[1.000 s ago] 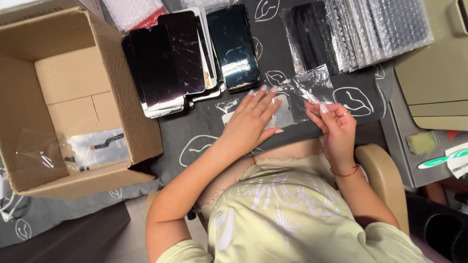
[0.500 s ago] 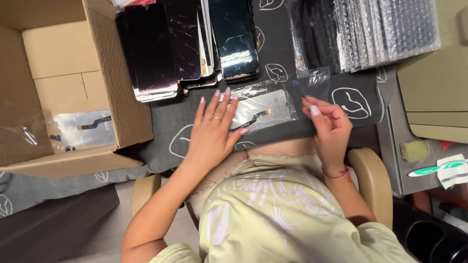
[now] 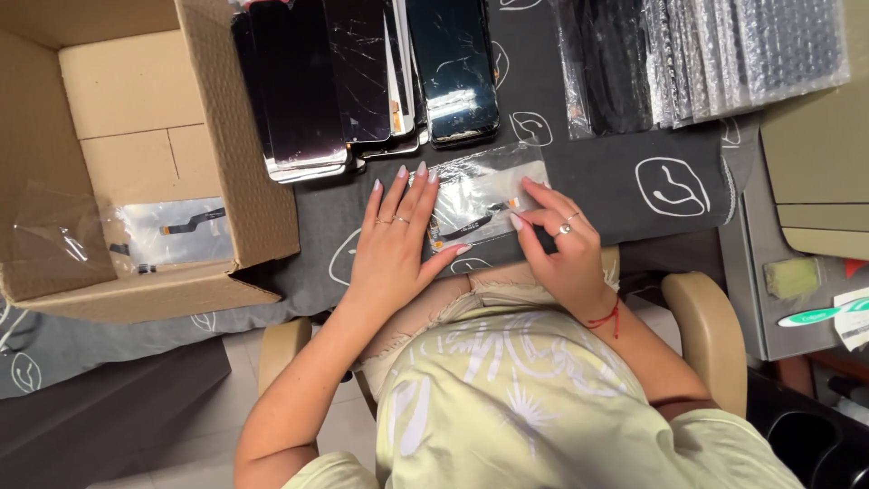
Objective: The person is taking individual phone screens and placing them into protective plastic sleeves at a repair desk.
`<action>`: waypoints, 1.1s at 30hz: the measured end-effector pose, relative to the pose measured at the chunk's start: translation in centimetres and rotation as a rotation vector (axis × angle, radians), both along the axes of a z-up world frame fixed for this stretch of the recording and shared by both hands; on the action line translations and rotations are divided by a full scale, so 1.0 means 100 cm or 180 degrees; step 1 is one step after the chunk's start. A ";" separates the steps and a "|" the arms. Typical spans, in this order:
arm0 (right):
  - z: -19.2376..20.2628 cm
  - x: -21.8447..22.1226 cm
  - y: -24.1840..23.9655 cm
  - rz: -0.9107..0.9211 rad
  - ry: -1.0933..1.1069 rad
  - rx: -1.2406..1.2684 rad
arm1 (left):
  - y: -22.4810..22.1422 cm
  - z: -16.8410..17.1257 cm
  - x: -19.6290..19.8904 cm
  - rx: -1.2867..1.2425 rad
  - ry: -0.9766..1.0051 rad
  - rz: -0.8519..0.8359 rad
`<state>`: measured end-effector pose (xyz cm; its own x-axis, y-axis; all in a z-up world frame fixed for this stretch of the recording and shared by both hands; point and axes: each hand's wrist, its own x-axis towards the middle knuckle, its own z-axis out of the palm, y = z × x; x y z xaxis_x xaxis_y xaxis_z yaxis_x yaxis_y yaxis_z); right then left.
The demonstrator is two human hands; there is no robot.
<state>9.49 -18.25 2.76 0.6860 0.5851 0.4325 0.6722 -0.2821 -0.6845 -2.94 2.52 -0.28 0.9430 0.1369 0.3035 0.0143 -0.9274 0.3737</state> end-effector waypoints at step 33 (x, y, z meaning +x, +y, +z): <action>-0.011 0.031 -0.024 0.0319 -0.0759 -0.0421 | -0.006 0.000 -0.001 0.0395 -0.0506 -0.0571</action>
<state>12.61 -20.66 1.63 0.5100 0.7069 0.4901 0.8388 -0.2825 -0.4654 -3.00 1.88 -0.32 0.8880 -0.0756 0.4537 -0.2042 -0.9486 0.2416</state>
